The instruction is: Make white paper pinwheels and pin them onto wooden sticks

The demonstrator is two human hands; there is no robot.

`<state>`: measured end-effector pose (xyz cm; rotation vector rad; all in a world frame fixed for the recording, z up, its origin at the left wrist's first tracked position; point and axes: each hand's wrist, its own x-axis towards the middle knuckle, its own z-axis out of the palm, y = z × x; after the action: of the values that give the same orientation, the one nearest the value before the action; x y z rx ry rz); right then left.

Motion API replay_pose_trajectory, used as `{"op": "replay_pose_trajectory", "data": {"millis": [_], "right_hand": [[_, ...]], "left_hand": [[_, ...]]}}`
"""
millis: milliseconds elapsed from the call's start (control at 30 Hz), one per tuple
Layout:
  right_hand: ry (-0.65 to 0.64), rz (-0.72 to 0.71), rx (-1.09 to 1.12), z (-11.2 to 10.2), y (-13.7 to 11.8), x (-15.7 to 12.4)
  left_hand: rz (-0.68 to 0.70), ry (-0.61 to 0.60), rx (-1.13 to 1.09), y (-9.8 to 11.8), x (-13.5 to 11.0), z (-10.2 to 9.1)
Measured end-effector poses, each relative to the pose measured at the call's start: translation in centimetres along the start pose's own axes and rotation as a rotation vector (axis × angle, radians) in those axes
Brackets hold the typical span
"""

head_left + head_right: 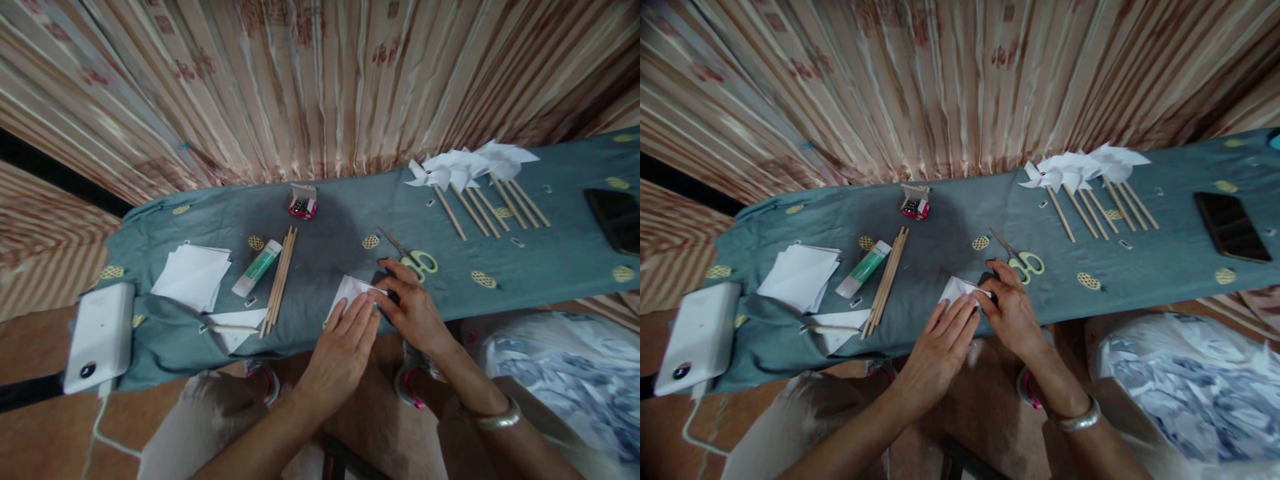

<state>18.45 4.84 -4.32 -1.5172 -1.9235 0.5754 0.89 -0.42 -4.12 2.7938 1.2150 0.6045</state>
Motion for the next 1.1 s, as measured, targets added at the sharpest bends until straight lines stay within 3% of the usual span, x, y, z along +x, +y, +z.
{"op": "replay_pose_trajectory", "data": {"millis": [267,1100], "right_hand": [[0.020,0.021,0.017,0.22,-0.22,0.28],[0.057,0.028,-0.102,0.76,-0.82,0.54]], "left_hand": [[-0.070,-0.148,-0.064,-0.02,-0.06,0.10],[-0.113,-0.157,-0.079,0.16,0.22,-0.49]]}}
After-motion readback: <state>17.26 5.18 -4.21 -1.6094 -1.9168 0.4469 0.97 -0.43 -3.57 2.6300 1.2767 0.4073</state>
